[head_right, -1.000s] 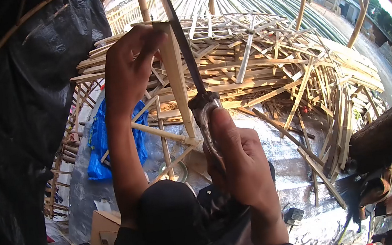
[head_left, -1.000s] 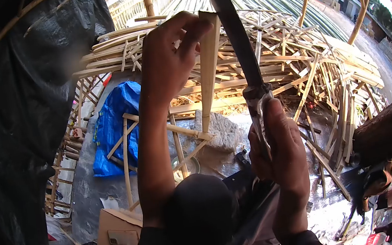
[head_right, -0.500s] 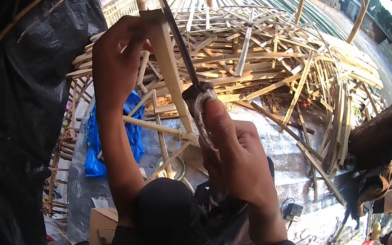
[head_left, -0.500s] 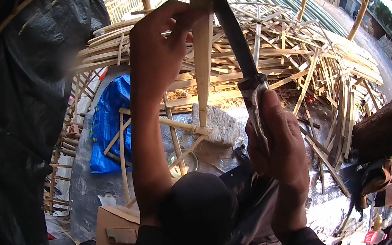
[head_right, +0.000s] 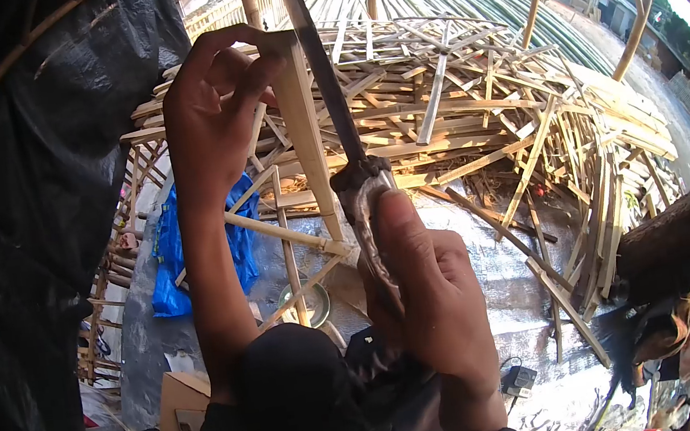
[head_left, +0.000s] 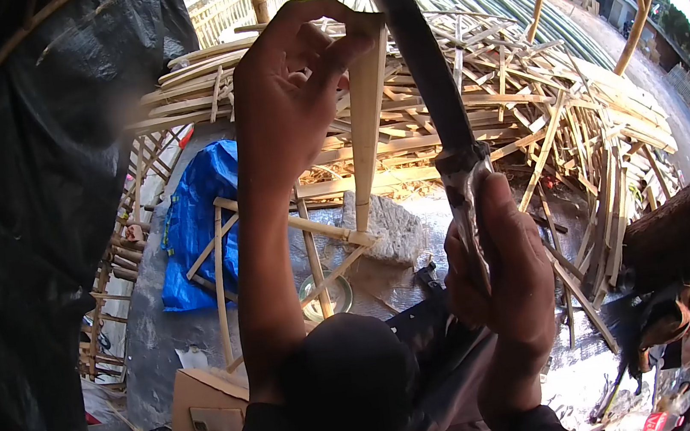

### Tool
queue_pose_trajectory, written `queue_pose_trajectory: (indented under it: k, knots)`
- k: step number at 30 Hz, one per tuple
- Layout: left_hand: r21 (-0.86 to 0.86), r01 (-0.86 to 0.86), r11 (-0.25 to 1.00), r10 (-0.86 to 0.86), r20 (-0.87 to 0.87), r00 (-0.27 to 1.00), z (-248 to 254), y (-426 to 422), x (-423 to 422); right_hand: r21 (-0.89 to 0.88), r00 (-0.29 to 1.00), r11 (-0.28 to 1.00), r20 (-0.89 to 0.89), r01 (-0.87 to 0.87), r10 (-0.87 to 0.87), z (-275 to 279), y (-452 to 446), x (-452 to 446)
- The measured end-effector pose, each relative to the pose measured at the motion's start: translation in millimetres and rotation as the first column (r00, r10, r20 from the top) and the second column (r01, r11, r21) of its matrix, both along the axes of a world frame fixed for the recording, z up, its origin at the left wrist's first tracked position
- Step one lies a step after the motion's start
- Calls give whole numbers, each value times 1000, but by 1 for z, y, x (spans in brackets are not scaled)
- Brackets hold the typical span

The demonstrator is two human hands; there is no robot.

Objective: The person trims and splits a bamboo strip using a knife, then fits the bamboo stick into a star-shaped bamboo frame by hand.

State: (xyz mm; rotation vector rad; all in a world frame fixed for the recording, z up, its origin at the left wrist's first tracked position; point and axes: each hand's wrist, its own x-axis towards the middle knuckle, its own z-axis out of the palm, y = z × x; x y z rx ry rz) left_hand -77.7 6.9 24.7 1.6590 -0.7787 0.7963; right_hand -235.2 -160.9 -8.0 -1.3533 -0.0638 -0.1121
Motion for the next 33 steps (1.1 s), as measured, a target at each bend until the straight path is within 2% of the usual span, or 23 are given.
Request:
queue_pose_trajectory:
  k: [4, 6, 7, 9, 12, 16, 19, 22, 25, 27, 28, 30, 33]
  knots:
    - [-14, 77, 997, -77, 11, 997, 2, 2, 3, 2, 1000, 1000, 7, 0, 0, 3, -2, -1]
    - [37, -37, 999, 35, 46, 998, 7, 3, -1, 1, 1000, 1000, 9, 0, 0, 5, -3, -1]
    - [37, -37, 999, 35, 46, 998, 10, 4, -3, -2, 1000, 1000, 11, 2, -2, 5, -3, -2]
    - [52, 43, 998, -42, -37, 998, 14, 8, -6, -5, 1000, 1000, 17, -1, 1, 6, -3, -2]
    - [63, 67, 996, -61, -99, 993, 17, 14, -4, -11, 1000, 1000, 19, -8, 8, 8, -2, -1]
    - [73, 43, 996, -33, -127, 991, 21, 15, -8, 2, 1000, 1000, 21, -8, 8, 11, -5, -6]
    - [57, 68, 996, -58, -154, 986, 21, 15, -9, -8, 999, 1000, 34, -14, 14, 12, -5, -6]
    - [51, 138, 989, -132, -106, 986, 18, 17, -8, -31, 999, 999, 16, -30, 31, 9, -3, 0]
    - [-35, 124, 992, -126, -71, 989, 17, 21, -4, -23, 999, 999, -4, -41, 41, 7, -3, -4]
    - [80, 6, 997, -1, -70, 998, 18, 21, -9, -25, 999, 999, 12, -34, 34, 3, -3, -8]
    - [51, 64, 997, -62, -38, 997, 16, 21, -6, -43, 999, 999, 29, -28, 29, 0, -2, -8]
    - [89, 32, 996, -26, -65, 998, 17, 24, -10, -122, 995, 992, 95, 7, 5, -5, 2, -8]
    - [99, 24, 995, -16, -79, 997, 16, 25, -9, -397, 904, 889, 425, 227, -41, -14, 5, -5]
